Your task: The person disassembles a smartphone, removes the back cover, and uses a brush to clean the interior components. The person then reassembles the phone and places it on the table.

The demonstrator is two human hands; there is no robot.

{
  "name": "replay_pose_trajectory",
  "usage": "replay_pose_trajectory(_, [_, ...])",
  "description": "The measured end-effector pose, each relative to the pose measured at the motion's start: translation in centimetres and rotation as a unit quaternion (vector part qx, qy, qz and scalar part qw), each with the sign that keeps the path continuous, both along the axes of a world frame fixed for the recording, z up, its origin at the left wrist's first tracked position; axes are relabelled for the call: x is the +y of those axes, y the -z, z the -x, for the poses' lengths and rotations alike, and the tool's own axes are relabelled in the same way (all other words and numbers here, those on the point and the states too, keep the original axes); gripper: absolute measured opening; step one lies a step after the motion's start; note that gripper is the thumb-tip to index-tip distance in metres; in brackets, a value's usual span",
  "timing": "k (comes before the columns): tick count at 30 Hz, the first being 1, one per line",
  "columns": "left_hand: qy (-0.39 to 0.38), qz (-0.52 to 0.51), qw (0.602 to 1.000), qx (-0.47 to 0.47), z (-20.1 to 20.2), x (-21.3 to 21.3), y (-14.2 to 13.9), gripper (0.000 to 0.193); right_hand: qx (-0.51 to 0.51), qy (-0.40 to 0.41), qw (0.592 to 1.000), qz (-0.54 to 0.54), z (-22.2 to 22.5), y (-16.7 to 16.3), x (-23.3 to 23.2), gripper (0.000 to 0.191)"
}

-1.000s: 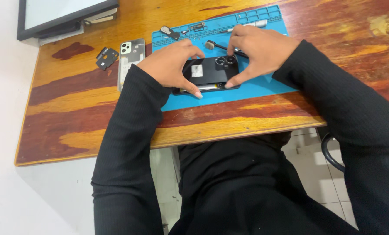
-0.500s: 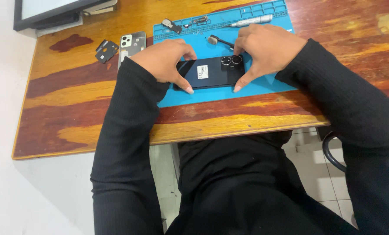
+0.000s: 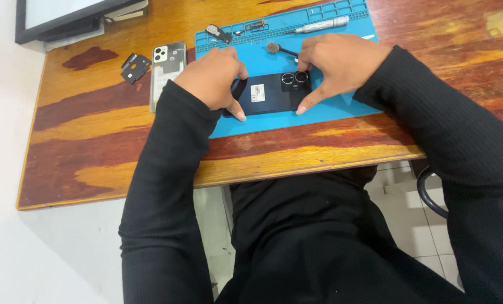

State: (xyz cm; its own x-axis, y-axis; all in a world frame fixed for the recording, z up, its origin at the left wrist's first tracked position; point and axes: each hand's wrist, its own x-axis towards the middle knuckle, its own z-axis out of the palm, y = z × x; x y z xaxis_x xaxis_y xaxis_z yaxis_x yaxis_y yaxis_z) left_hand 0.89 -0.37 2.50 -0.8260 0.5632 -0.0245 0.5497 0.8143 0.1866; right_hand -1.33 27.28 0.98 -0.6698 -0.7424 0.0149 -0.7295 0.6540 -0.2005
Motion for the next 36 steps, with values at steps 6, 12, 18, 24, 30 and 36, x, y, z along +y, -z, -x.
replay_pose_trajectory(6, [-0.007, 0.013, 1.0, 0.011, -0.1, 0.3, 0.6, 0.078, -0.013, 0.02, 1.0, -0.013, 0.2, 0.3, -0.2, 0.084])
replay_pose_trajectory(12, [0.019, -0.046, 0.999, 0.004, 0.9, -0.3, 1.9, 0.07, -0.008, 0.007, 1.0, 0.011, 0.3, 0.4, -0.1, 0.087])
replay_pose_trajectory(18, [0.032, -0.067, 0.997, 0.013, 2.4, -0.2, 3.9, 0.075, -0.019, 0.026, 0.999, -0.003, 0.1, 0.4, -0.1, 0.089])
replay_pose_trajectory(24, [0.029, -0.072, 0.995, -0.056, 3.0, -0.5, 3.7, 0.079, -0.02, -0.005, 1.0, 0.01, 0.2, 0.2, -0.3, 0.09])
replay_pose_trajectory(30, [0.061, -0.097, 0.993, -0.032, 2.7, -0.5, 3.2, 0.079, -0.029, -0.021, 0.999, 0.024, 0.2, 0.1, -0.4, 0.092])
replay_pose_trajectory(36, [0.041, -0.155, 0.985, -0.066, 1.8, -0.1, 1.8, 0.083, -0.086, 0.004, 0.995, 0.056, 0.0, -0.3, -0.5, 0.087])
